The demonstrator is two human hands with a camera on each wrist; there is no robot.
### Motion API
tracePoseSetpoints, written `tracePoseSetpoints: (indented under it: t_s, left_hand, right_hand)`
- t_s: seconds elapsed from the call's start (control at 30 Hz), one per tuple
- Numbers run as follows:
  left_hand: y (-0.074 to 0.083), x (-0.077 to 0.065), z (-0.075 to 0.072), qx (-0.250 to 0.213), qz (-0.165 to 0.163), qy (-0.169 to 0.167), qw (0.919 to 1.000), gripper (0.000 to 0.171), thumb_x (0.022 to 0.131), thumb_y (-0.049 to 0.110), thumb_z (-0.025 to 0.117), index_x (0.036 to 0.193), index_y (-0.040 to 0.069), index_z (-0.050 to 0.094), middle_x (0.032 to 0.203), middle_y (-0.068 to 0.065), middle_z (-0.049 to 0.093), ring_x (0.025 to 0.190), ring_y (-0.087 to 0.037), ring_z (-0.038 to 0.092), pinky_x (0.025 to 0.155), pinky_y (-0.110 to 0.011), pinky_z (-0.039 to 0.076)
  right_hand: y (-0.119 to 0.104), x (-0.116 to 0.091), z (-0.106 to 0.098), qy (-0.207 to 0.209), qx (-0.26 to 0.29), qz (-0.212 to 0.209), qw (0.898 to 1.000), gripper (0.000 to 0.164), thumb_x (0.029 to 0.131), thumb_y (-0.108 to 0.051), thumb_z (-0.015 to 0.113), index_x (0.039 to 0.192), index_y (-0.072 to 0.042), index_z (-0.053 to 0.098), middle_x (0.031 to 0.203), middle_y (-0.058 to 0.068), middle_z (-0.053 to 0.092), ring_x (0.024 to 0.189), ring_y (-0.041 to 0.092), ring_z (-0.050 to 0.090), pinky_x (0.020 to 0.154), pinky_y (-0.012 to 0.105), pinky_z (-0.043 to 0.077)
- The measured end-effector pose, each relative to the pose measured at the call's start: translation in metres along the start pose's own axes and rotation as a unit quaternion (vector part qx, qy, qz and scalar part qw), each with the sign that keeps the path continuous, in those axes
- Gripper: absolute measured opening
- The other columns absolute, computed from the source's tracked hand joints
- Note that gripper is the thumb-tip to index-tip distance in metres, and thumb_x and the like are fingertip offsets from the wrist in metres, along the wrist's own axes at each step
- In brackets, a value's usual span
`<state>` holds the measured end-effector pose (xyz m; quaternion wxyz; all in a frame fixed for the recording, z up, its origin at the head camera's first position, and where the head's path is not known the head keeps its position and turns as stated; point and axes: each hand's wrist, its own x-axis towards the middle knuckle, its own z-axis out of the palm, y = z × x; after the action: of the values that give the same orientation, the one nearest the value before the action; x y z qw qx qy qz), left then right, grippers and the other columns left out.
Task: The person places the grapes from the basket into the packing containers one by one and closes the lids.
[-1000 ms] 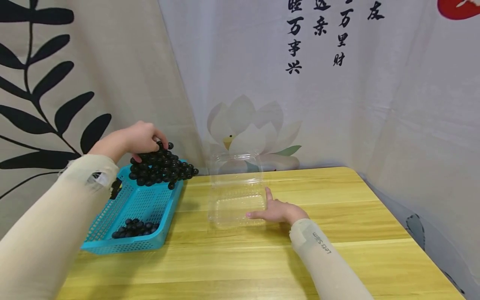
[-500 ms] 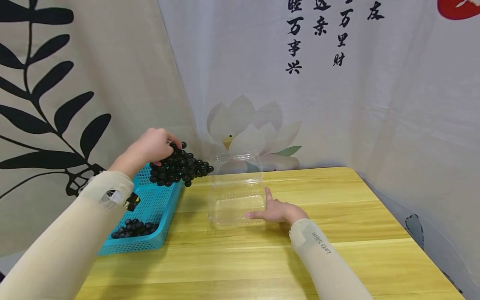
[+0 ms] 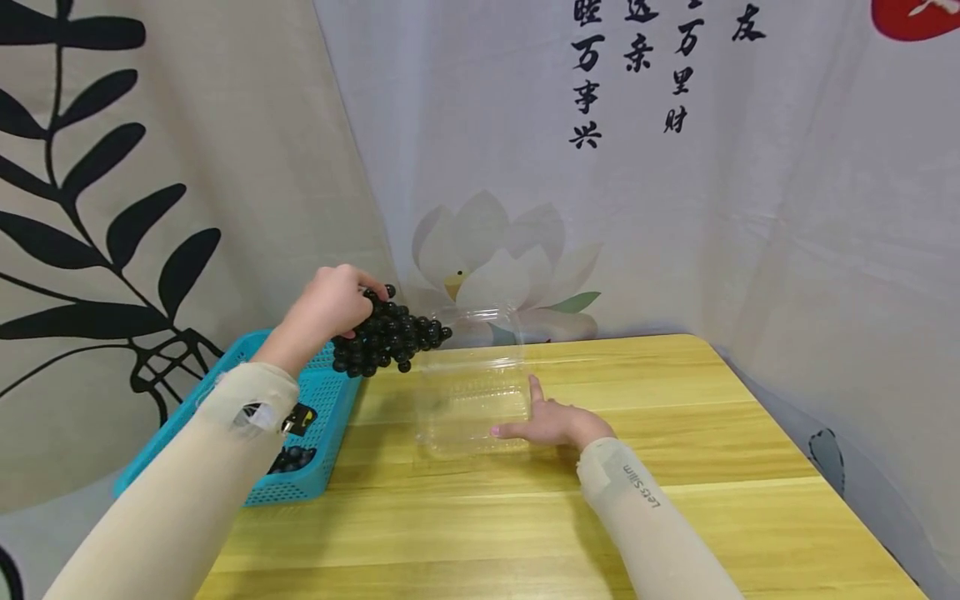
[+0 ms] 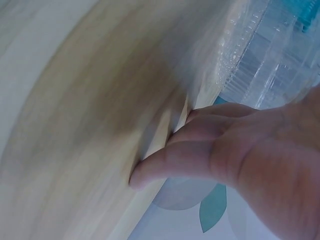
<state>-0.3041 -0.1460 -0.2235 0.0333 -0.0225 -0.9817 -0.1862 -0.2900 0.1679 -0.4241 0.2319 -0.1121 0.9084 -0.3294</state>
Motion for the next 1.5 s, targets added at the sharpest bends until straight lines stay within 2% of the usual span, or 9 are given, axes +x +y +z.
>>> tracePoseSetpoints:
  t_s: [0.47,0.6,0.73,0.87,1.07,1.23,1.5]
  left_hand:
    - [0.018,-0.005,0.033,-0.018,0.011,0.000,0.9998,0.049,0.094,-0.001,0.050,0.125,0.023,0.079,0.155,-0.017,0.057,0.050,-0.016,0.056,0.045,-0.027,0.044]
    - [0.024,-0.006,0.039,-0.018,0.015,0.001,0.9997,0.047,0.095,-0.001,0.051,0.124,0.022,0.080,0.150,-0.016,0.062,0.046,-0.013,0.044,0.044,-0.026,0.038]
    - [0.029,-0.006,0.044,-0.013,0.023,0.005,0.9996,0.047,0.093,-0.002,0.052,0.121,0.022,0.081,0.146,-0.015,0.066,0.050,-0.014,0.035,0.046,-0.026,0.033]
    - [0.033,-0.007,0.050,-0.011,0.029,0.003,0.9995,0.046,0.093,-0.002,0.052,0.120,0.022,0.081,0.146,-0.015,0.066,0.052,-0.014,0.033,0.046,-0.026,0.031]
    - [0.039,-0.005,0.059,-0.012,0.045,-0.007,0.9989,0.044,0.095,-0.002,0.053,0.121,0.020,0.081,0.141,-0.015,0.069,0.050,-0.014,0.032,0.046,-0.026,0.029]
    - [0.047,-0.005,0.069,-0.030,0.043,-0.021,0.9984,0.045,0.096,-0.003,0.053,0.123,0.021,0.080,0.139,-0.015,0.068,0.050,-0.014,0.034,0.047,-0.027,0.032]
    - [0.052,-0.003,0.086,-0.030,0.066,-0.020,0.9972,0.047,0.093,-0.005,0.052,0.120,0.020,0.081,0.142,-0.013,0.068,0.050,-0.013,0.034,0.048,-0.027,0.034]
  right_hand:
    - [-0.001,0.002,0.000,0.001,0.003,-0.002,1.000,0.136,0.090,-0.075,0.069,0.166,-0.016,-0.028,0.167,0.035,0.033,0.157,0.052,0.032,0.127,0.067,0.031]
    - [0.001,0.003,0.000,0.002,-0.001,0.001,1.000,0.139,0.088,-0.078,0.068,0.166,-0.016,-0.028,0.167,0.034,0.033,0.156,0.052,0.034,0.125,0.067,0.033]
    - [0.002,0.005,0.000,0.004,-0.008,0.004,1.000,0.142,0.085,-0.083,0.068,0.167,-0.016,-0.027,0.169,0.033,0.032,0.157,0.052,0.034,0.125,0.068,0.033]
    - [0.002,0.005,-0.001,0.004,-0.009,0.003,1.000,0.145,0.082,-0.085,0.068,0.167,-0.015,-0.027,0.168,0.034,0.033,0.156,0.052,0.034,0.125,0.068,0.033]
    - [0.002,0.003,-0.001,0.001,-0.004,0.002,1.000,0.141,0.086,-0.081,0.068,0.166,-0.016,-0.028,0.165,0.034,0.038,0.153,0.053,0.039,0.124,0.068,0.035]
    - [0.003,0.003,-0.001,0.002,-0.002,0.005,1.000,0.144,0.082,-0.085,0.068,0.166,-0.018,-0.028,0.167,0.033,0.035,0.154,0.053,0.038,0.124,0.068,0.034]
    - [0.002,0.003,0.000,0.003,-0.008,0.006,1.000,0.143,0.082,-0.085,0.068,0.167,-0.019,-0.028,0.170,0.033,0.029,0.157,0.052,0.034,0.126,0.068,0.032]
